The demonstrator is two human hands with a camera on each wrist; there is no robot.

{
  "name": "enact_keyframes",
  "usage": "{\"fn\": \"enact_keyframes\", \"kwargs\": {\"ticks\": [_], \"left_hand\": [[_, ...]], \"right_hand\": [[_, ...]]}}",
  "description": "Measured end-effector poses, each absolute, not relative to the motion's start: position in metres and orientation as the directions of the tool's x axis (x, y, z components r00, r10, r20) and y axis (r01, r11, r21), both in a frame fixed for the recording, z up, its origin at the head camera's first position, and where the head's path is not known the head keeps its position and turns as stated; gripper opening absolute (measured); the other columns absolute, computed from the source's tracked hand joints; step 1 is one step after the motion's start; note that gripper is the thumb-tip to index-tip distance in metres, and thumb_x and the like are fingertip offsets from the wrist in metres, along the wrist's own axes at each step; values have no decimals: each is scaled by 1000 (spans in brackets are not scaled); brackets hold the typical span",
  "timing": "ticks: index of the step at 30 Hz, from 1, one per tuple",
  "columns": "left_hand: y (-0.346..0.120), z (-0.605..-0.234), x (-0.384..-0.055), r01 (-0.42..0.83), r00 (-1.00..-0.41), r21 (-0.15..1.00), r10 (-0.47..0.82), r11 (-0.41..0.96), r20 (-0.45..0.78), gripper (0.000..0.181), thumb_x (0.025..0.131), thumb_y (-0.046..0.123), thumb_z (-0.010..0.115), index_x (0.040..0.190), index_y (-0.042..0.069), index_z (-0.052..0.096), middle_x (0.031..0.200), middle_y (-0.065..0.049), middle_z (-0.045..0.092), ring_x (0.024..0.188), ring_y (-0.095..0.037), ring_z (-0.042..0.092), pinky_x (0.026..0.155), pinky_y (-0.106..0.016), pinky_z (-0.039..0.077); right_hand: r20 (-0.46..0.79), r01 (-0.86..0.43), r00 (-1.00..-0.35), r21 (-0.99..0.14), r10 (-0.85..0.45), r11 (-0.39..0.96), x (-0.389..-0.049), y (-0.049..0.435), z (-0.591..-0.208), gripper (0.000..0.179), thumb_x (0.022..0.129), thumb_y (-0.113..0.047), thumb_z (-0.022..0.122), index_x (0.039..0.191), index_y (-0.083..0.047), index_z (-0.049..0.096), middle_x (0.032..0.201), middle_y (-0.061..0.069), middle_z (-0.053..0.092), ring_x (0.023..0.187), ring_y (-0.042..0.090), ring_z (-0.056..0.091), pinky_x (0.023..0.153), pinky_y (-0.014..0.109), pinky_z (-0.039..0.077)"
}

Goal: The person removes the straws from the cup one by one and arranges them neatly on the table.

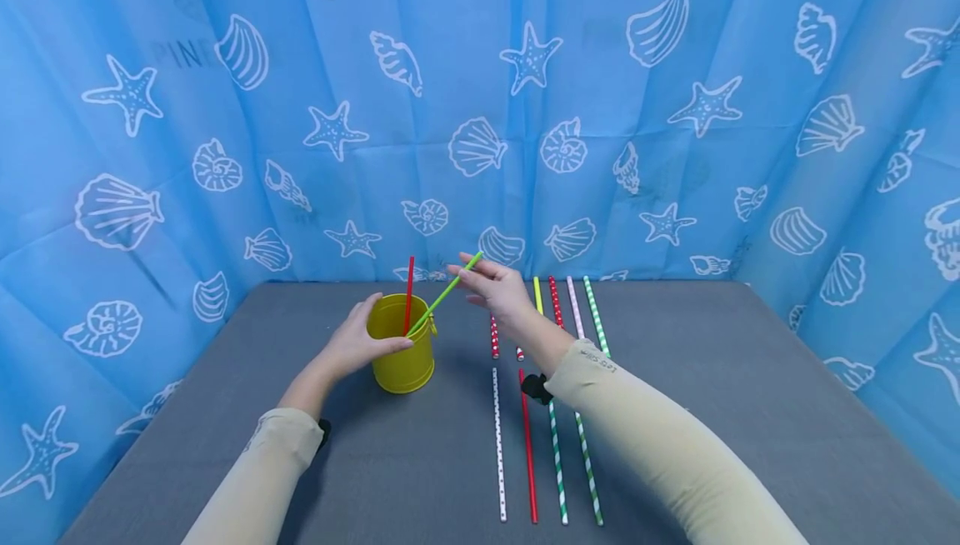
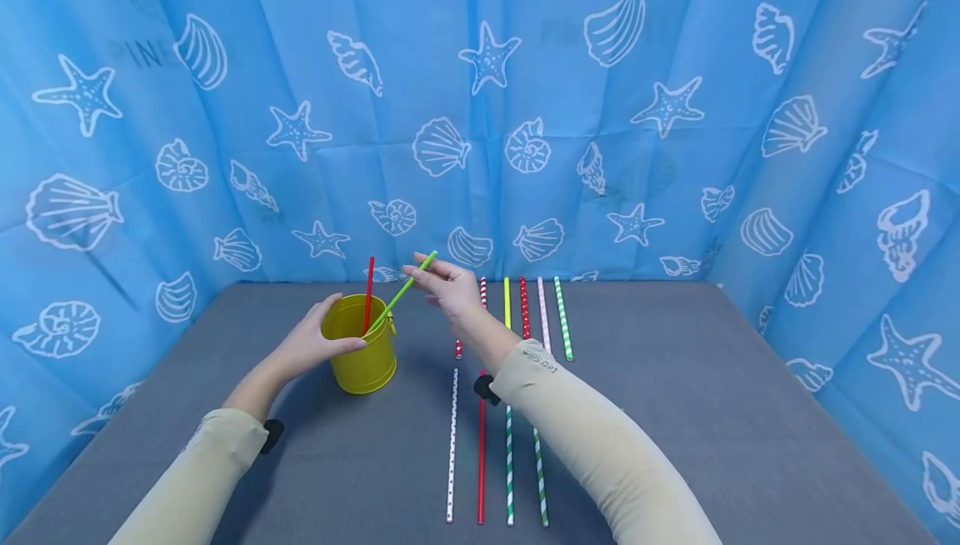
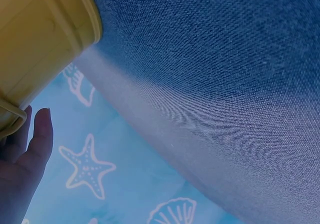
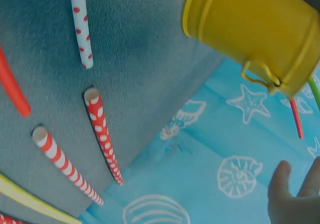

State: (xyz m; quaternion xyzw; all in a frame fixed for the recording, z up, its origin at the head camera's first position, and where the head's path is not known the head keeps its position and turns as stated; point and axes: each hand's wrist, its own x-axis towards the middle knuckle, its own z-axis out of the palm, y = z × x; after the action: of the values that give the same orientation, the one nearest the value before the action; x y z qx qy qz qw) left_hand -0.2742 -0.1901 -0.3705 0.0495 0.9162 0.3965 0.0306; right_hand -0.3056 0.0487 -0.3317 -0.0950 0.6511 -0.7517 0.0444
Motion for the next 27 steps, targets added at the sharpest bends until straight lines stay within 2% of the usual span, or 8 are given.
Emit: {"fn": "enact_keyframes", "kwargs": {"ticks": [3,9,15,17,21,27], "left_hand": [[-191,-371,-274,65,-993,729,115,681,-19,105,81,50,74,154,4,14,154,-25,20,136,-45,29,104,-65,30],[-191,-370,-272,67,-992,732,121,678,-21,104,81,49,74,154,5,14,154,-24,20,136,-45,28,104,-65,30],[-190,-369,-273,70,-991,737,129,673,-23,104,81,50,74,154,6,14,154,-23,20,136,-44,28,104,-64,31],[-190,-368,-273,71,-991,737,129,672,-22,105,81,50,74,154,6,14,154,-23,20,136,-44,28,104,-64,31],[-190,-367,-272,72,-991,737,129,672,-20,105,81,51,73,154,6,14,154,-23,20,136,-44,28,105,-64,31],[-191,-368,-271,74,-990,737,136,672,-24,105,81,51,73,154,6,13,155,-24,19,136,-44,28,105,-64,30]], "right_hand": [[98,-69,-984,-979,-149,-192,-304,57,-326,35,96,-13,62,131,-6,61,118,9,68,106,20,66,98,43,47],[138,-104,-985,-957,-108,-271,-299,77,-315,39,98,-11,58,136,-3,55,106,-1,73,95,11,68,101,47,44],[165,-125,-983,-927,-85,-354,-293,102,-301,44,100,-10,55,142,-4,47,98,-7,74,91,9,69,101,46,44],[174,-134,-982,-921,-78,-367,-291,110,-296,45,100,-10,54,144,-4,45,97,-7,74,89,8,69,98,43,47],[203,-169,-977,-921,-62,-350,-289,123,-289,47,100,-11,55,145,-4,44,91,-9,74,83,7,70,84,31,54],[256,-238,-965,-942,-51,-236,-282,139,-291,50,99,-6,55,146,-2,40,83,-7,73,71,11,69,68,24,55]]}}
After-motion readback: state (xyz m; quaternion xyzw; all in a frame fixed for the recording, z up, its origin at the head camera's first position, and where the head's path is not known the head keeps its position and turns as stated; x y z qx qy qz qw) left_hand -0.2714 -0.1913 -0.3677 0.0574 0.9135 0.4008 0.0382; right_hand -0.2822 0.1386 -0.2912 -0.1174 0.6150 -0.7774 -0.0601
